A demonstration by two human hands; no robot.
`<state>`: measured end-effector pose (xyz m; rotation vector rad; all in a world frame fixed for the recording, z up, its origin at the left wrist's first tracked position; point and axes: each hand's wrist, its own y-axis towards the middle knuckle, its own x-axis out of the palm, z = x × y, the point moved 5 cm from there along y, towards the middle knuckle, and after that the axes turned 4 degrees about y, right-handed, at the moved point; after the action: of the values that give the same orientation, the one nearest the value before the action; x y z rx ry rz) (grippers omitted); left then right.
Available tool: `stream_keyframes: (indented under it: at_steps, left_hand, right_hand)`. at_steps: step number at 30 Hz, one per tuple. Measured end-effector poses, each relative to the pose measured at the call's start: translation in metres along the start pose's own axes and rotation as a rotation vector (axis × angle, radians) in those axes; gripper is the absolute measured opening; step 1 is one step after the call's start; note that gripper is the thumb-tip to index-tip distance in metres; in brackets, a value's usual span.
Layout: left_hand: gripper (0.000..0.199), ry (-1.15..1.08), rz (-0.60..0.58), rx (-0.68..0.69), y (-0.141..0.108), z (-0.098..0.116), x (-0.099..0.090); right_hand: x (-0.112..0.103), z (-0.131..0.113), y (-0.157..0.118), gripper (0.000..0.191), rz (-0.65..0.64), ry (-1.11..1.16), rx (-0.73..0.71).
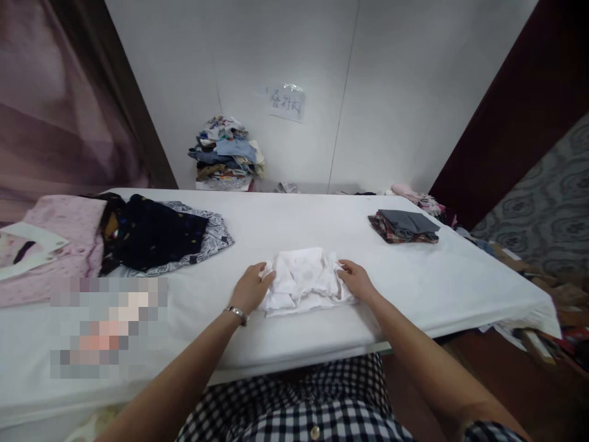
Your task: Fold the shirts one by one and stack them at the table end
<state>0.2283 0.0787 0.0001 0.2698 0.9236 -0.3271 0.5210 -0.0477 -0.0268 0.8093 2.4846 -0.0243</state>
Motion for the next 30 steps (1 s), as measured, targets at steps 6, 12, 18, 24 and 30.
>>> stream_keyframes:
  at_steps: [6,12,18,24,30]
  left_hand:
    - [0.054,0.159,0.125,0.365,-0.002,0.042,0.003]
    - [0.066,0.350,-0.166,0.418,-0.002,0.045,0.060]
    - [0.064,0.298,-0.221,0.380,0.006,0.035,0.067]
    - [0.052,0.162,0.007,0.462,-0.023,0.049,0.023]
    - [0.048,0.321,-0.052,0.739,-0.076,0.058,0.024]
  right_hand:
    - [0.013,-0.061,-0.018,0.051,-0.062,-0.271,-0.502]
    - [0.050,-0.047,-0.012,0.065,-0.491,-0.590,-0.301]
    - [0.054,-0.028,-0.004,0.067,-0.514,-0.539,-0.227]
    - [0.001,-0.039,-0.005,0.057,-0.176,0.051,-0.115]
    - [-0.019,-0.025,-0.083,0.040,-0.186,0.541,0.268]
